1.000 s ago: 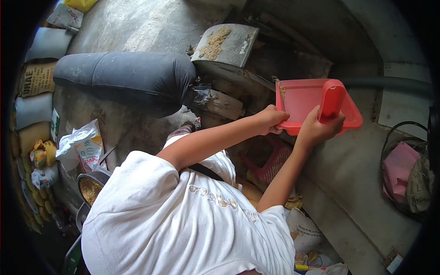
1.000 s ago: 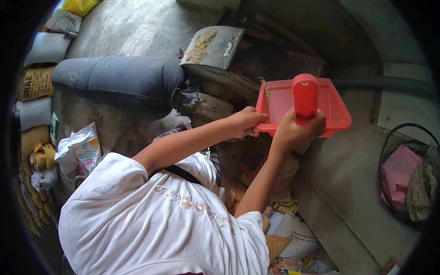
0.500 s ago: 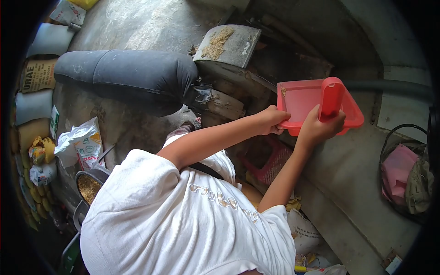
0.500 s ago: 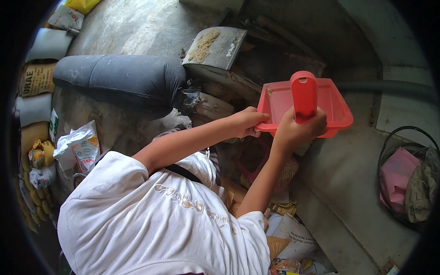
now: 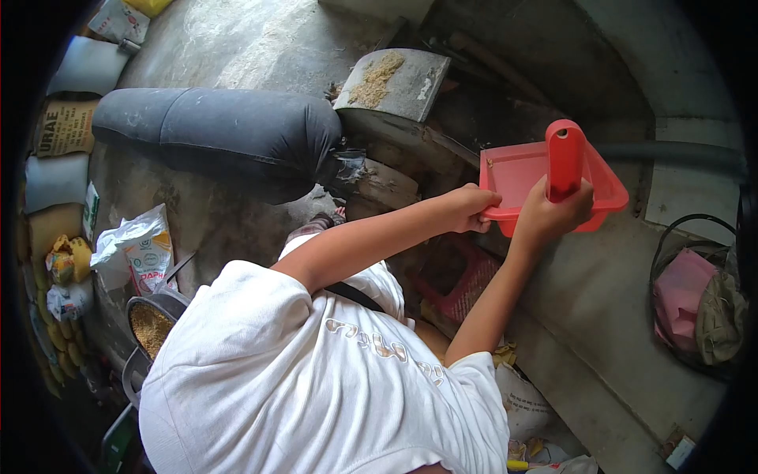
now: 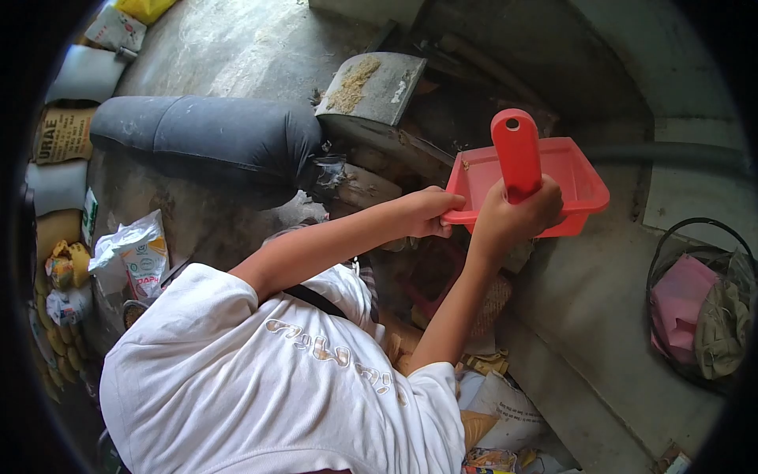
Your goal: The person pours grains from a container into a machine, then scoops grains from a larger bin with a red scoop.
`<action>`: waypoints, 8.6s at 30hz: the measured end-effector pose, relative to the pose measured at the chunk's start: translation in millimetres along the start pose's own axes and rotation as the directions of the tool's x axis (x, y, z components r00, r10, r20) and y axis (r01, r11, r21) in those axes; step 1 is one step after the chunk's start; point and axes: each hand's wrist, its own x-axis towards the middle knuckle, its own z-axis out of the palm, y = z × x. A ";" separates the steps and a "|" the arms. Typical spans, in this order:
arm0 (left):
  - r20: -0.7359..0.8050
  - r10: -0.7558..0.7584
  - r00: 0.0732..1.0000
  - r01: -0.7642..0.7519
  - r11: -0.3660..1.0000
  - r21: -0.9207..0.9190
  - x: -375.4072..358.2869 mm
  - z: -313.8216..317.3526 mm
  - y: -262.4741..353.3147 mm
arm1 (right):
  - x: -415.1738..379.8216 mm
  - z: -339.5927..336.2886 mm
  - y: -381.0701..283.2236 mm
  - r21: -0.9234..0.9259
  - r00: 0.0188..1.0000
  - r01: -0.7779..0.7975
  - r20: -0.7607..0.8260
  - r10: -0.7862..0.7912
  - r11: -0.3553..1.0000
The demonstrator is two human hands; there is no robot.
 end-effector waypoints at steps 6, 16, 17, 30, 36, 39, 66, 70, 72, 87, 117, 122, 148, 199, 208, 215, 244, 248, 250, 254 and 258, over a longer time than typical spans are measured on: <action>0.056 -0.037 0.998 0.041 0.997 -0.070 1.9 -7.4 0.7 | 2.4 3.8 -9.5 0.003 0.998 0.049 0.026 -0.049 0.999; 0.177 -0.058 0.982 0.082 0.988 -0.131 7.7 -16.4 0.5 | 5.5 4.9 -23.6 -0.004 0.992 0.126 0.024 -0.126 0.992; 0.181 -0.055 0.982 0.079 0.988 -0.130 8.7 -17.9 0.9 | 5.5 4.6 -26.2 -0.005 0.991 0.130 0.020 -0.129 0.992; 0.358 -0.017 0.934 0.005 0.999 0.035 2.4 -14.8 5.6 | -9.8 -22.8 -38.1 0.050 0.973 0.205 -0.122 -0.198 0.977; 0.314 0.084 0.946 -0.152 0.968 0.200 -24.6 -33.2 0.3 | -33.9 -37.9 -35.4 0.179 0.985 0.134 -0.133 -0.111 0.975; 0.231 0.119 0.966 -0.197 0.914 0.355 -39.6 -47.7 -1.0 | -54.2 -43.5 -50.9 0.309 0.964 -0.180 -0.131 0.230 0.934; -0.499 0.774 0.390 -0.709 0.598 0.374 -240.2 -149.8 -32.3 | -96.8 -59.4 -86.6 0.790 0.902 -0.337 0.427 -0.067 0.512; -0.534 0.768 0.353 -0.748 0.575 0.332 -254.0 -150.0 -55.4 | -79.4 -37.4 -90.8 0.557 0.576 -0.811 0.813 -0.082 -0.178; -0.553 0.762 0.338 -0.757 0.569 0.322 -268.0 -147.0 -63.4 | -68.4 -29.2 -92.4 0.422 0.396 -0.904 0.884 -0.247 0.061; -0.713 0.639 -0.288 -0.853 0.167 0.494 -365.1 -213.8 -139.9 | -135.6 -56.0 -227.0 0.146 0.069 -0.986 0.799 -0.597 0.081; -0.793 -0.555 -0.249 -0.741 -0.418 0.525 -521.3 -309.4 -270.1 | -392.7 -169.1 -557.0 0.173 -0.544 -0.820 0.062 -0.837 0.546; -0.686 -0.707 -0.173 -0.616 -0.465 0.635 -534.9 -374.3 -255.6 | -426.3 -165.4 -640.6 0.261 -0.638 -0.762 -0.148 -0.756 0.592; -0.040 -0.310 -0.950 -0.308 0.951 -0.037 -680.3 -452.9 -378.3 | -682.0 -148.3 -808.9 0.978 -0.532 0.061 -0.138 -0.835 -0.201; -0.476 -0.340 -0.811 -0.332 0.938 -0.105 -760.7 -531.7 -459.9 | -759.7 -167.5 -776.5 0.994 -0.337 0.000 -0.106 -0.935 -0.112; -0.627 -0.358 -0.692 -0.375 0.920 -0.111 -761.5 -534.9 -477.3 | -762.4 -166.1 -775.2 0.991 -0.309 0.003 -0.127 -0.943 -0.134; -0.553 -0.332 -0.764 -0.292 0.942 -0.163 -741.8 -539.8 -526.4 | -766.0 -172.8 -773.1 0.986 -0.298 -0.034 -0.168 -0.940 -0.165; -0.641 -0.669 -0.376 -0.733 0.638 -0.235 -694.2 -552.2 -571.3 | -779.4 -185.2 -762.4 0.962 -0.319 -0.116 -0.271 -0.908 -0.246; -0.684 -0.655 -0.321 -0.849 0.519 -0.099 -697.5 -548.0 -568.3 | -780.7 -184.2 -761.1 0.960 -0.334 -0.130 -0.278 -0.901 -0.248; -0.633 -0.695 -0.340 -0.803 0.565 -0.190 -704.0 -547.0 -559.9 | -781.3 -186.8 -759.6 0.961 -0.339 -0.140 -0.272 -0.901 -0.237; -0.650 -0.636 -0.416 -0.800 0.596 -0.071 -696.0 -540.7 -562.1 | -783.7 -200.5 -753.7 0.962 -0.366 -0.195 -0.254 -0.895 -0.193; -0.659 -0.670 -0.342 -0.814 0.561 -0.148 -697.8 -539.2 -564.3 | -791.5 -210.6 -748.7 0.955 -0.382 -0.229 -0.267 -0.885 -0.189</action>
